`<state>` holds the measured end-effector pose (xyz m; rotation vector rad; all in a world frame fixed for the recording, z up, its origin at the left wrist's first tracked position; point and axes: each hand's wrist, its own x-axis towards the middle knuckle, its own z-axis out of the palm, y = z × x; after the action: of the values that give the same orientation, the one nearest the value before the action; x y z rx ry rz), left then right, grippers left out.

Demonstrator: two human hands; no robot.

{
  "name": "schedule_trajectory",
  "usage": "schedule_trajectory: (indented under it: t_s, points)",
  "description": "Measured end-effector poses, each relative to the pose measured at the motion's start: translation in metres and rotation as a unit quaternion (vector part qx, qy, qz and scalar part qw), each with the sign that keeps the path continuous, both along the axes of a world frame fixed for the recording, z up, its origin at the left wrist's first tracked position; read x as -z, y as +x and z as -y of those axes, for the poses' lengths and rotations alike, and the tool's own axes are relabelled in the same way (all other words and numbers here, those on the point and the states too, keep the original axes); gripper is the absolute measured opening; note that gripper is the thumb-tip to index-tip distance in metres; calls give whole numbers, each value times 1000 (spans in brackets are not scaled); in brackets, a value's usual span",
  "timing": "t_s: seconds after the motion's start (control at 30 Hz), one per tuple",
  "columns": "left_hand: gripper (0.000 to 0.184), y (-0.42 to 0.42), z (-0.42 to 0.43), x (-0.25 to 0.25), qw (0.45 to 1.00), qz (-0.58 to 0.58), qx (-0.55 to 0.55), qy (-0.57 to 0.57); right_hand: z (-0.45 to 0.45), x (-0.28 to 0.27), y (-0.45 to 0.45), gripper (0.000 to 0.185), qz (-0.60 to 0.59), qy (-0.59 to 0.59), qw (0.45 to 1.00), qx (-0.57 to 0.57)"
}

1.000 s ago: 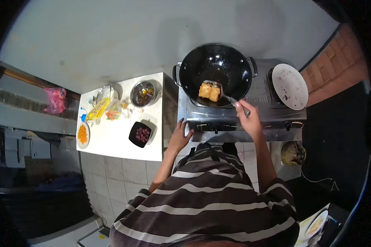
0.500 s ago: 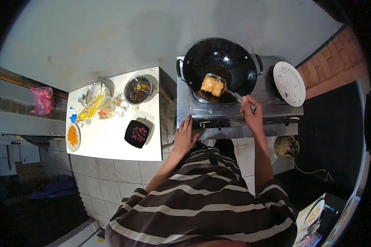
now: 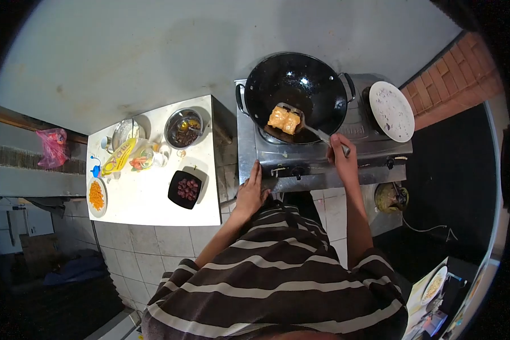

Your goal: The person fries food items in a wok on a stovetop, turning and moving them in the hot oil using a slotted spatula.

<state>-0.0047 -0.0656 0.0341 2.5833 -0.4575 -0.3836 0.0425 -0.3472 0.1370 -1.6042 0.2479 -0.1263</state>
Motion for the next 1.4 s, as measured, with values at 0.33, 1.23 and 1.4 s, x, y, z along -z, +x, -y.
schedule_trajectory:
  t_s: [0.33, 1.23, 1.4]
  points:
    - [92, -2, 2, 1, 1000, 16, -17, -16, -3, -8, 11, 34, -74, 94, 991, 56]
    - [93, -3, 5, 1, 1000, 11, -28, -6, -14, -6, -16, 33, -31, 218, 972, 86]
    - [94, -1, 6, -2, 999, -20, -24, 12, -22, 10, -29, 32, -24, 267, 960, 79]
